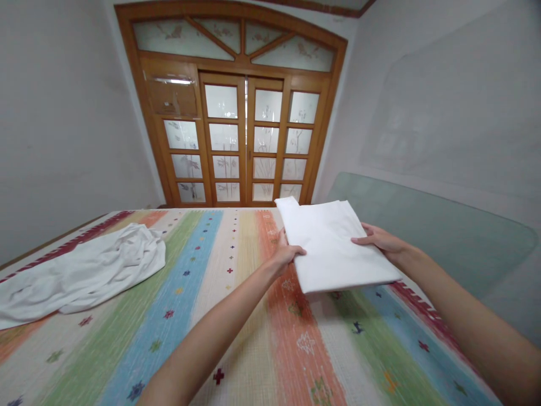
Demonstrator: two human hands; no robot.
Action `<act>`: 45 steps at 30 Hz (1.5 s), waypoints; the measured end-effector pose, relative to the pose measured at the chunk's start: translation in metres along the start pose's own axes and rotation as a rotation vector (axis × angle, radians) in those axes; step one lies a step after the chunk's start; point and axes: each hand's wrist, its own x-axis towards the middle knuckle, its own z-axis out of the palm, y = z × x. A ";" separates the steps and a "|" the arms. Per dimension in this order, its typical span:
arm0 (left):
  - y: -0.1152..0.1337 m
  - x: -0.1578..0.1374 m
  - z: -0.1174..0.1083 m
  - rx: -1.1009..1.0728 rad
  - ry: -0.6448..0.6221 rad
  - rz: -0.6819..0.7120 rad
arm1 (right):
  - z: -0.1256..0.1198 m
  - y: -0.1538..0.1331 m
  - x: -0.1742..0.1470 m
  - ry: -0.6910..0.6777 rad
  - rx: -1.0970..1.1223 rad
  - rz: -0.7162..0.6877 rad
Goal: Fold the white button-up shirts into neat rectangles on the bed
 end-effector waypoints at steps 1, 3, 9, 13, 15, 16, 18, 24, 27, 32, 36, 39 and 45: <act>-0.004 0.009 0.007 0.010 -0.009 0.003 | -0.009 0.001 0.005 0.057 -0.013 0.000; -0.012 0.025 0.021 0.010 -0.020 0.008 | -0.025 0.004 0.014 0.169 -0.059 0.013; -0.039 0.054 0.044 0.018 -0.003 -0.016 | -0.056 0.015 0.034 0.331 -0.186 0.039; -0.053 0.062 0.046 0.013 0.016 -0.014 | -0.063 0.028 0.045 0.383 -0.240 0.018; -0.060 0.067 0.046 0.018 0.022 0.004 | -0.065 0.033 0.050 0.396 -0.251 0.000; -0.063 0.070 0.046 0.022 0.027 0.017 | -0.066 0.035 0.053 0.395 -0.257 -0.012; -0.068 0.076 0.047 0.025 0.035 0.046 | -0.070 0.039 0.058 0.394 -0.275 -0.031; -0.089 0.091 0.045 0.010 0.049 0.043 | -0.080 0.058 0.075 0.406 -0.306 -0.034; -0.103 0.091 0.040 0.049 0.059 0.086 | -0.081 0.074 0.084 0.405 -0.341 0.029; -0.116 0.084 0.033 0.209 0.044 0.056 | -0.079 0.093 0.092 0.516 -0.405 0.088; -0.115 0.084 0.032 0.345 0.028 -0.003 | -0.079 0.098 0.092 0.511 -0.290 0.048; -0.115 0.088 0.032 0.316 0.006 -0.023 | -0.079 0.098 0.091 0.544 -0.287 0.020; -0.098 0.074 0.040 0.513 0.051 0.039 | -0.068 0.095 0.090 0.698 -0.859 -0.052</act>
